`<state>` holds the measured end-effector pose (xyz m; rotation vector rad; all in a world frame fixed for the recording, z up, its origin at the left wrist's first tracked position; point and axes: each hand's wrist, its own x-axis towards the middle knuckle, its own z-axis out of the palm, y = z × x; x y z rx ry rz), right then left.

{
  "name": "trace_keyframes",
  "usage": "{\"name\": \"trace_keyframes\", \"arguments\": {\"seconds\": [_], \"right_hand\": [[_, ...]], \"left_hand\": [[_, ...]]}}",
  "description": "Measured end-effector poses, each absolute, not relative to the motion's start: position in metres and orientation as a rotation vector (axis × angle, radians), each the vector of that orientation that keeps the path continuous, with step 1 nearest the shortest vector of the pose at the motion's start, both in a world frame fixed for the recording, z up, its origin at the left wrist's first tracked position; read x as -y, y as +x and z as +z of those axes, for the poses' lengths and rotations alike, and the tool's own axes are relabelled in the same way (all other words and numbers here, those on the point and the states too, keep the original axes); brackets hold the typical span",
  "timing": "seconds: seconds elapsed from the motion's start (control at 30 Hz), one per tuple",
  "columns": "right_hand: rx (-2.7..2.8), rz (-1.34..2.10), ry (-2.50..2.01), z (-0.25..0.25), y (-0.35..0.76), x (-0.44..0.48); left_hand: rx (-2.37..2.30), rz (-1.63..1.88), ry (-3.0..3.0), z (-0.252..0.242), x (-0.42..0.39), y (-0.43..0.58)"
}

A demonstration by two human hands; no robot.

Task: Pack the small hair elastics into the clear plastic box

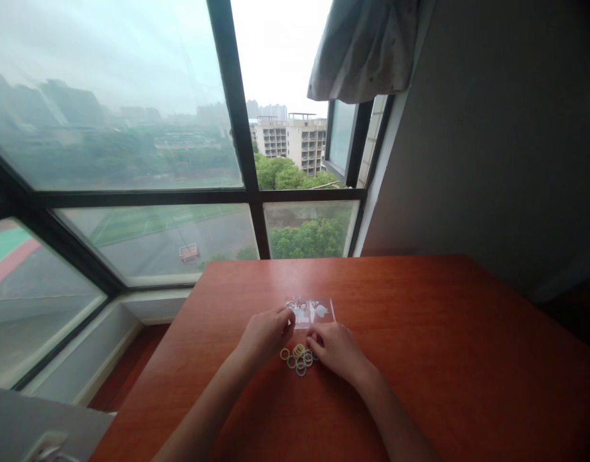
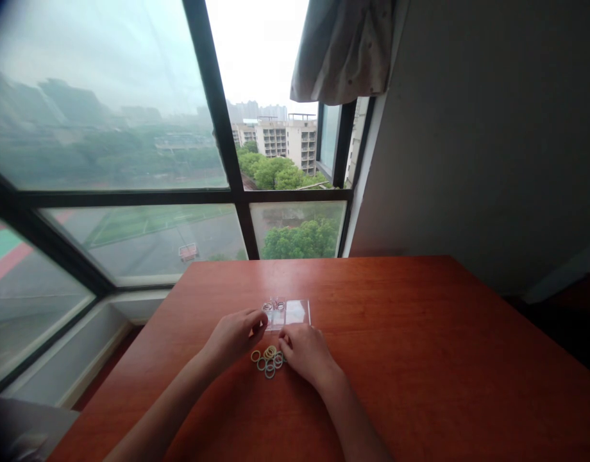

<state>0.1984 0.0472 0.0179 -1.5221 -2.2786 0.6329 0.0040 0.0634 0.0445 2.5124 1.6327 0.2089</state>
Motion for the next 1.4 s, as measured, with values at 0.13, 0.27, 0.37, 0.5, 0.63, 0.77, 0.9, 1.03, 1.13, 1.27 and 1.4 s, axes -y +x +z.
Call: {"name": "trace_keyframes", "arguments": {"seconds": [0.13,0.27,0.37,0.5,0.63,0.77,0.9,1.03,1.13,1.27,1.4], "right_hand": [[2.267,0.657,-1.504,0.017,0.2,-0.048],[2.254,0.654,-1.488,0.015,0.201,-0.049],[2.245,0.646,-1.488,0.014,0.203,-0.049],[2.222,0.686,-1.478,0.015,0.207,-0.049],[2.213,0.77,-1.432,0.015,0.213,-0.05],[2.246,0.865,-1.389,0.012,0.222,-0.052],[2.277,0.889,-1.394,0.009,0.227,-0.053],[2.285,0.831,-1.421,0.008,0.225,-0.053],[2.28,0.784,-1.422,0.008,0.221,-0.053],[2.267,0.779,-1.392,0.009,0.219,-0.053],[2.271,0.853,-1.334,0.011,0.219,-0.051]], "left_hand": [[-1.711,0.312,2.499,0.047,-0.083,0.015],[-1.732,0.358,2.501,0.044,-0.1,0.024],[-1.695,0.411,2.489,0.044,-0.103,0.022],[-1.6,0.4,2.492,0.049,-0.09,0.01],[-1.459,0.246,2.465,0.058,-0.067,-0.006],[-1.437,0.145,2.331,0.062,-0.049,-0.015],[-1.43,0.069,2.277,0.056,-0.041,-0.015],[-1.438,0.123,2.315,0.045,-0.039,-0.009],[-1.439,0.173,2.35,0.038,-0.038,-0.004],[-1.441,0.245,2.371,0.03,-0.037,0.0],[-1.436,0.283,2.373,0.025,-0.037,0.0]]}}
